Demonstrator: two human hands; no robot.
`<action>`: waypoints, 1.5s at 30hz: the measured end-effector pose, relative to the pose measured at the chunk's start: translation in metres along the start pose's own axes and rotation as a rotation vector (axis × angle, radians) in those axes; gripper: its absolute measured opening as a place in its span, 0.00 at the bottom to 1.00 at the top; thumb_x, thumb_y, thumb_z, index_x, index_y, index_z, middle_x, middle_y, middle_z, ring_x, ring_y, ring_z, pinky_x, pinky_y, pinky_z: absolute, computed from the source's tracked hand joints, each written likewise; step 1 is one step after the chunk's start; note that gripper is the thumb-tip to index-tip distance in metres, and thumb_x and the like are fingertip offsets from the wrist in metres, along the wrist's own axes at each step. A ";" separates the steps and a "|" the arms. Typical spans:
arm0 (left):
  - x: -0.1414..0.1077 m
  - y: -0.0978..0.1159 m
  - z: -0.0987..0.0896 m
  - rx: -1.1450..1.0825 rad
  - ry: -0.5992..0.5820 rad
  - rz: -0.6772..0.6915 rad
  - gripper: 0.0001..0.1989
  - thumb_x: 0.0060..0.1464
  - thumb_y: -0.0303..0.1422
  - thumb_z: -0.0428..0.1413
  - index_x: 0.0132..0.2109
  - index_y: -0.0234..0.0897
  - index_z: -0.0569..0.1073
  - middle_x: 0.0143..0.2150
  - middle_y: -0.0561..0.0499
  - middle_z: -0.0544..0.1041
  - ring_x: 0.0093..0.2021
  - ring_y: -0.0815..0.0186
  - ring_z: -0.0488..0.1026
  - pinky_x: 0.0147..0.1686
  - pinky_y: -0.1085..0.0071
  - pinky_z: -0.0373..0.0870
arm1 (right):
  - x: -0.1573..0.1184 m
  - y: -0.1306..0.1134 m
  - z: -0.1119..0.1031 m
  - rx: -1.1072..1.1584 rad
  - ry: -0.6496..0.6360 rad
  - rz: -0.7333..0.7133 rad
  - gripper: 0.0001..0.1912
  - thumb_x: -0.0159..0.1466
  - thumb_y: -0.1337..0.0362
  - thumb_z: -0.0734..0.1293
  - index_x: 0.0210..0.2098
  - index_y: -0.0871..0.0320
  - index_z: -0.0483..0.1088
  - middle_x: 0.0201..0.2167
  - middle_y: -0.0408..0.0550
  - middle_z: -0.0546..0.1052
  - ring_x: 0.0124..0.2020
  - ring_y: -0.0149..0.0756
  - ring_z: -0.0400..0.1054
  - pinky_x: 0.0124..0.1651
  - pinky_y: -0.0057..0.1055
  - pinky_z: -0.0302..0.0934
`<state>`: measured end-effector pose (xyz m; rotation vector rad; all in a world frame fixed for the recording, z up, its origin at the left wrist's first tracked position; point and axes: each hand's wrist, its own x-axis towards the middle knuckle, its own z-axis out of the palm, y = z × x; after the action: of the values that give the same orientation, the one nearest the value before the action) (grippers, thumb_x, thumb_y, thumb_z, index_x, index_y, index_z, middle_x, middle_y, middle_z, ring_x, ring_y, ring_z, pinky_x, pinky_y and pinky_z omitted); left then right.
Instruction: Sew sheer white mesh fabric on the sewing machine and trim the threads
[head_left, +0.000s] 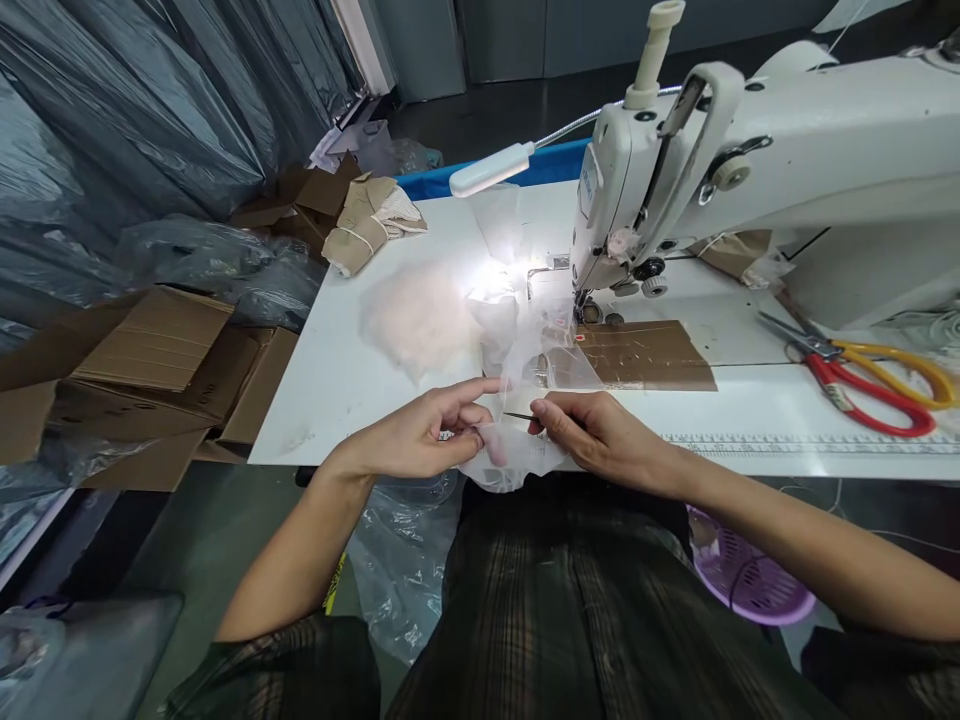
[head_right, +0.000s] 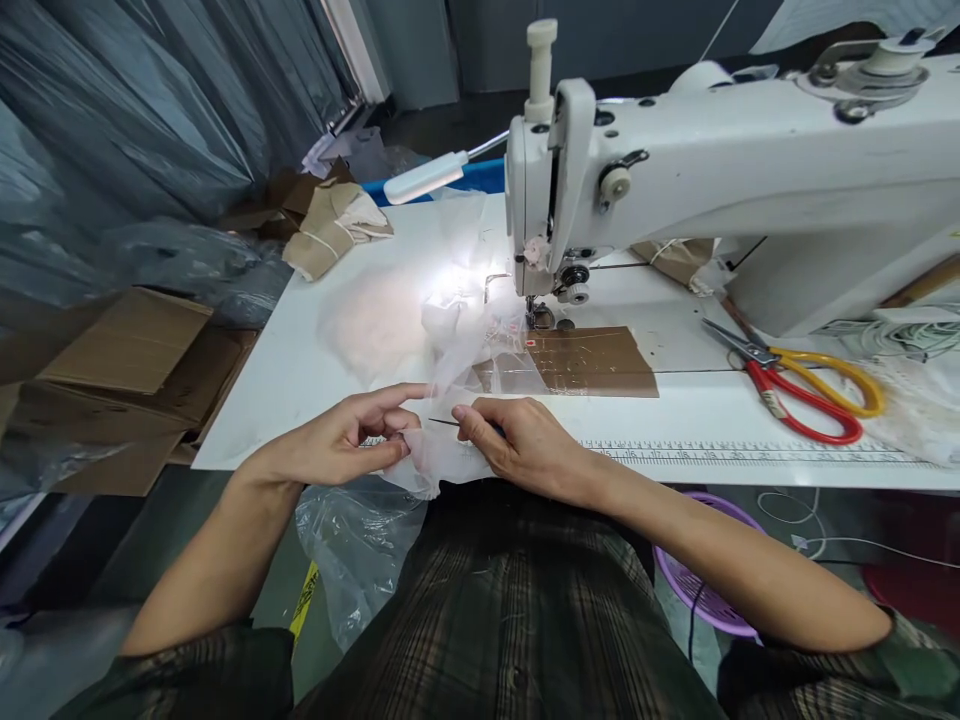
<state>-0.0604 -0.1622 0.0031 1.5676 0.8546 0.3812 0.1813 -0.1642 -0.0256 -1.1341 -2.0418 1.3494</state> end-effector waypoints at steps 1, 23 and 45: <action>0.000 0.001 0.001 0.002 0.000 0.003 0.36 0.57 0.27 0.55 0.71 0.33 0.55 0.33 0.49 0.79 0.24 0.74 0.63 0.25 0.80 0.58 | 0.001 -0.001 0.001 -0.001 -0.003 -0.008 0.24 0.72 0.51 0.56 0.33 0.60 0.73 0.17 0.38 0.62 0.19 0.28 0.53 0.26 0.28 0.46; -0.004 0.017 0.018 0.078 0.084 0.132 0.21 0.62 0.31 0.56 0.62 0.37 0.69 0.43 0.46 0.79 0.34 0.69 0.73 0.34 0.74 0.69 | -0.052 0.002 0.006 0.310 0.127 -0.135 0.10 0.66 0.59 0.69 0.30 0.57 0.74 0.22 0.42 0.71 0.22 0.27 0.60 0.24 0.26 0.55; 0.012 0.000 -0.016 -0.457 0.859 0.182 0.09 0.48 0.33 0.63 0.33 0.36 0.70 0.38 0.45 0.82 0.39 0.58 0.80 0.44 0.62 0.75 | -0.025 0.093 -0.136 -0.924 0.759 0.531 0.24 0.69 0.58 0.60 0.58 0.65 0.70 0.46 0.72 0.76 0.45 0.58 0.71 0.40 0.44 0.58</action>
<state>-0.0630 -0.1426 0.0034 1.0265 1.1563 1.3427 0.3300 -0.0939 -0.0496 -2.2400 -1.7824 -0.0598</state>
